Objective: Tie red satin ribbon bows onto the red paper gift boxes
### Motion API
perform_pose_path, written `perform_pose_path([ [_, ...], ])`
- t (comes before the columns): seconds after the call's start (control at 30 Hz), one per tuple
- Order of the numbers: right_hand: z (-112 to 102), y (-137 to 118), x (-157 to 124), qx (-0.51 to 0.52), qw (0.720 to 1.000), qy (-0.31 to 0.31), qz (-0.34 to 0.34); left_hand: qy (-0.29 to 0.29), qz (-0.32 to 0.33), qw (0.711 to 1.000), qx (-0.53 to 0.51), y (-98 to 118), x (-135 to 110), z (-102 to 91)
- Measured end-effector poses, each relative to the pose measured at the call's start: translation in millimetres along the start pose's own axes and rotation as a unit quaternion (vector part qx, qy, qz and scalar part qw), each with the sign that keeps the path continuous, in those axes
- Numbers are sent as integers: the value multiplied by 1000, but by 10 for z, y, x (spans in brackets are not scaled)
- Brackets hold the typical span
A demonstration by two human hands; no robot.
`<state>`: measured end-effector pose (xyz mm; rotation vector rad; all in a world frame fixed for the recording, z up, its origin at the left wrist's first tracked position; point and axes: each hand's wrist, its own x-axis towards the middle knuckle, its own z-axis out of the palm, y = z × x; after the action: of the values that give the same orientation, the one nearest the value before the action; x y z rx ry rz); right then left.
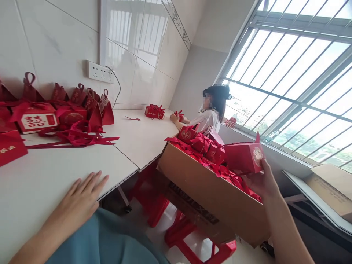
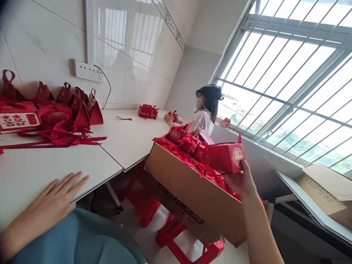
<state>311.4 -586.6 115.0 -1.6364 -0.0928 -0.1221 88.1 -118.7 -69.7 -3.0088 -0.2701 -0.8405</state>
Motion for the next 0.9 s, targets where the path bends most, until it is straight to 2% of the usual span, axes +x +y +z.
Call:
perform_pose_path([
  [0.1, 170, 91, -149, 47, 993, -112, 8, 57, 12, 997, -49, -32, -14, 65],
  [0.23, 382, 134, -319, 30, 987, -160, -6, 59, 12, 993, -99, -79, -27, 150],
  [0.33, 443, 153, -382, 21, 985, -170, -11, 51, -9, 991, -126, -107, -39, 195],
  [0.43, 387, 169, -361, 6, 992, -124, -38, 41, -15, 990, -133, -132, -51, 218],
  [0.53, 183, 143, -205, -61, 986, 2, -156, 24, -8, 992, -124, -137, -52, 200],
  [0.6, -14, 105, -13, -152, 950, 98, -253, 19, -6, 992, -121, -122, -45, 176],
  [0.67, -208, 77, 219, -239, 914, 126, -303, 27, -9, 991, -128, -98, -40, 159],
  [0.7, -289, 74, 334, -256, 911, 122, -301, 32, -12, 991, -133, -87, -39, 157],
  [0.8, -429, 115, 592, -272, 938, 43, -211, 40, -23, 988, -150, -86, -45, 190],
  [0.9, -441, 203, 631, -306, 942, -39, -132, 42, -9, 989, -140, -126, -47, 255],
])
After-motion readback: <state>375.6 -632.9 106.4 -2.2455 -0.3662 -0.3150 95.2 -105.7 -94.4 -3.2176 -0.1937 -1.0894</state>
